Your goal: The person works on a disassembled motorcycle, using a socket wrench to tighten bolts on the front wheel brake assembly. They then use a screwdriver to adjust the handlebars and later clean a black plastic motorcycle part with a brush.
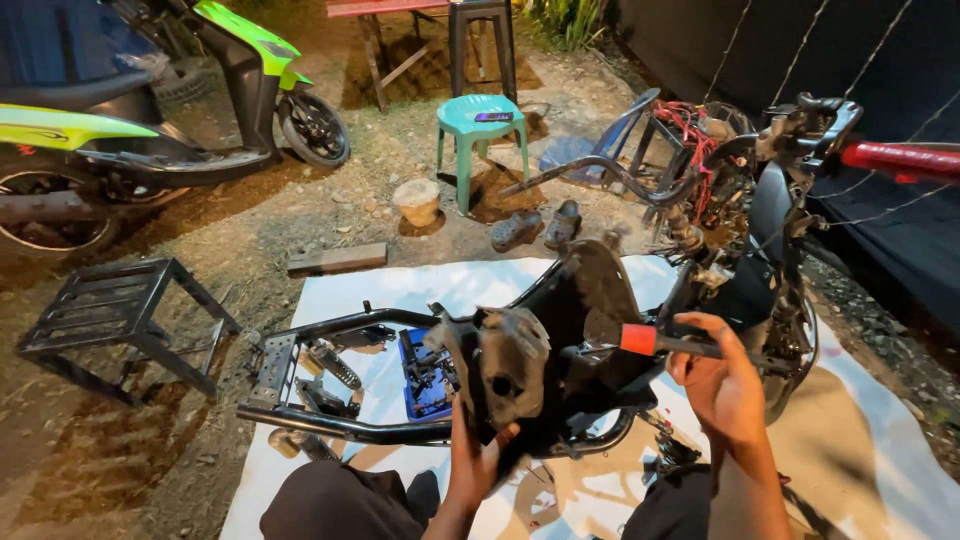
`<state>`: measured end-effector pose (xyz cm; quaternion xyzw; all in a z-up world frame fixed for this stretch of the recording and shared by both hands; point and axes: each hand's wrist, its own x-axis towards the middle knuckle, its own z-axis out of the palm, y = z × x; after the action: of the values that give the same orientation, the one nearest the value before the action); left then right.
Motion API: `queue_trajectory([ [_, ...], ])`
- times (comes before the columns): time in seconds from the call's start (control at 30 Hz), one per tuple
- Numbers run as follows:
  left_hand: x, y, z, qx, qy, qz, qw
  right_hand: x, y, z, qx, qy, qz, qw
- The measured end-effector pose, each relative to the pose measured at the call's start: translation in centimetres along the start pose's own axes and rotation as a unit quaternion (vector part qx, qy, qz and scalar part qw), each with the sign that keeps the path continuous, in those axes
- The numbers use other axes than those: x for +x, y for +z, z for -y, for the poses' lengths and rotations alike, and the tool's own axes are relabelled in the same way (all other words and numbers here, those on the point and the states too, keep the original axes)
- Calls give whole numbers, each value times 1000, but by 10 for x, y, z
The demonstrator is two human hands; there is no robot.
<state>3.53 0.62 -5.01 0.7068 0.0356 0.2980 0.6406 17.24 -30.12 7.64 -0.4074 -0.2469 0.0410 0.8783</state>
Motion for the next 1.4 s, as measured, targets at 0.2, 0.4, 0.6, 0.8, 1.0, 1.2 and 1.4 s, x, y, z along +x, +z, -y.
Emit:
queue_trajectory([
  [0.2, 16, -13, 5, -372, -352, 0, 859, -3, 19, -10, -48, 15, -22, 998],
  [0.4, 25, -16, -32, -481, -312, 63, 817, -3, 29, -17, -75, 34, -14, 997],
  [0.6, 21, -17, -33, -416, -336, 22, 844, -5, 31, -22, -101, 44, -37, 993],
  [0.8, 23, -15, -1, -427, -266, 64, 862, -12, 55, -47, -248, 66, 14, 966],
  [1.0, 18, -10, 7, -422, -236, 48, 874, -31, 142, -67, -478, -83, 126, 866],
  [1.2, 4, 0, 39, -502, -362, -86, 781, -45, 131, -122, -421, 47, -4, 906],
  [1.4, -26, 32, 40, -224, -215, -116, 944, -46, 118, -122, -446, -41, -69, 892],
])
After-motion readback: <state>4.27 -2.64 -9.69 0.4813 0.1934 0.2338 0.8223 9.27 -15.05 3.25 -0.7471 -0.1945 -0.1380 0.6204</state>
